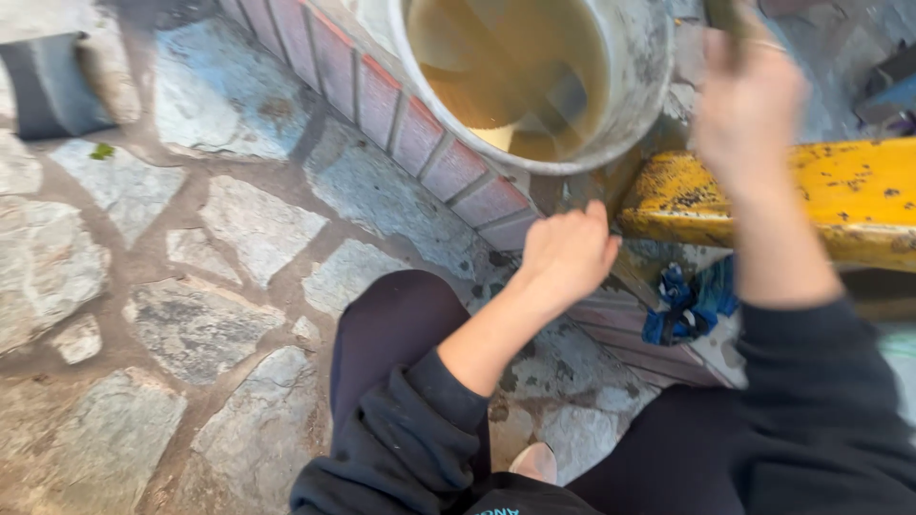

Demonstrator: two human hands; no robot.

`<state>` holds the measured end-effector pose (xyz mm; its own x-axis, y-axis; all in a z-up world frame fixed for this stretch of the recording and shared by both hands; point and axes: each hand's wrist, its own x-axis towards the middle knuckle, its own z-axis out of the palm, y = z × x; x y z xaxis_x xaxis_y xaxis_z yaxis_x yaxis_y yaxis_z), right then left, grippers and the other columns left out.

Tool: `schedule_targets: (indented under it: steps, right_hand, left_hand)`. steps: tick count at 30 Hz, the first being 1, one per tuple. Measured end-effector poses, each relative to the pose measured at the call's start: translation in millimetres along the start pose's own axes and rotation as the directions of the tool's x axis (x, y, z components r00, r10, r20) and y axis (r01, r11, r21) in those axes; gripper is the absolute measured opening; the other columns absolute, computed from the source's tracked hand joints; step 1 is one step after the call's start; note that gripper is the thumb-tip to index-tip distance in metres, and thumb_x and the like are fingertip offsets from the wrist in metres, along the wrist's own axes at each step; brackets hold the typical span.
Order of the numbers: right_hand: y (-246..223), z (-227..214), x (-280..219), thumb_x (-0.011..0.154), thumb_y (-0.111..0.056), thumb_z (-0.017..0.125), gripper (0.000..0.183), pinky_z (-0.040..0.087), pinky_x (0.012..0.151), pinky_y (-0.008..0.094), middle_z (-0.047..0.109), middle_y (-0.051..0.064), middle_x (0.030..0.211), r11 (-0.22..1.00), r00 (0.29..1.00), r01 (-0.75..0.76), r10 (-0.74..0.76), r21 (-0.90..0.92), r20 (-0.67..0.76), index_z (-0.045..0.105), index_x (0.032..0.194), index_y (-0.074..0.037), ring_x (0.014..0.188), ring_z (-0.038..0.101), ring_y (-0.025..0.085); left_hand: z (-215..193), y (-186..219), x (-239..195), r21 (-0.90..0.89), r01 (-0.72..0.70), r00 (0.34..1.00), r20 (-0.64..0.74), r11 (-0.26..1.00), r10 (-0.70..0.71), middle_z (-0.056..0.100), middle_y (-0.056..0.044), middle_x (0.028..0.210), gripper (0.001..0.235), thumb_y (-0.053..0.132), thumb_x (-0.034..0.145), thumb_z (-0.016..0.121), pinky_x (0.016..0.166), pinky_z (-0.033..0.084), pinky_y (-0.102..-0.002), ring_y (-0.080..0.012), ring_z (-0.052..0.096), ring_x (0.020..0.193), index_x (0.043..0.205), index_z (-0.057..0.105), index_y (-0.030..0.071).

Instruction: Cleaning a yellow metal structure with a wet cloth and water.

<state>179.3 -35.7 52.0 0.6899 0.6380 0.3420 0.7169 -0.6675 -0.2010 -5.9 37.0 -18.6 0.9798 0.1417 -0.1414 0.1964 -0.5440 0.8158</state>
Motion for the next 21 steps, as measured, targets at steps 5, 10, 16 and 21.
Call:
schedule_targets:
  steps: [5, 10, 16, 21]
  right_hand:
    - [-9, 159, 63, 0.112, -0.030, 0.038, 0.062, 0.020, 0.122, 0.049, 0.026, 0.032, 0.161, 0.976, 0.935, 0.107, -0.033, -0.191, 0.354, 0.018, 0.157, 0.007, 0.149, 0.021, 0.045]
    - [-29, 214, 75, 0.096, -0.069, 0.028, 0.096, 0.000, 0.127, 0.048, -0.017, 0.016, 0.168, 0.966, 0.681, -0.141, 0.255, -0.219, 0.687, -0.013, 0.161, -0.012, 0.156, -0.012, 0.036]
    - [-57, 171, 71, 0.089, -0.074, 0.010, 0.097, -0.002, 0.126, 0.049, -0.009, 0.015, 0.167, 0.914, 0.638, -0.403, 0.320, -0.050, 0.700, 0.003, 0.161, -0.010, 0.156, -0.010, 0.031]
    - [-53, 97, 66, 0.087, -0.064, 0.038, 0.072, 0.056, 0.106, 0.044, 0.068, 0.009, 0.119, 0.209, 0.557, -0.824, 0.468, 0.527, 0.686, 0.049, 0.137, -0.013, 0.116, 0.068, 0.028]
  left_hand:
    - [55, -24, 20, 0.268, 0.086, 0.996, -0.021, 0.960, -0.083, 0.076, -0.012, 0.101, 0.039, 0.037, 0.092, 0.062, 0.074, 0.053, -0.048, -0.0366, 0.073, 0.094, 0.116, 0.058, 0.006]
    - [69, -31, 28, 0.344, 0.081, 0.997, -0.033, 0.935, -0.074, 0.077, -0.007, 0.101, 0.035, 0.023, 0.092, 0.057, 0.075, 0.054, -0.043, -0.0331, 0.074, 0.093, 0.123, 0.057, 0.008]
    - [67, -33, 27, 0.337, 0.020, 0.987, 0.141, 0.941, -0.072, 0.077, -0.008, 0.102, 0.035, 0.026, 0.095, 0.055, 0.077, 0.053, -0.043, -0.0324, 0.075, 0.094, 0.124, 0.056, 0.005]
    - [66, -36, 27, 0.344, 0.006, 0.977, 0.197, 0.939, -0.079, 0.077, -0.007, 0.107, 0.047, 0.035, 0.097, 0.057, 0.079, 0.052, -0.043, -0.0318, 0.073, 0.097, 0.131, 0.057, 0.002]
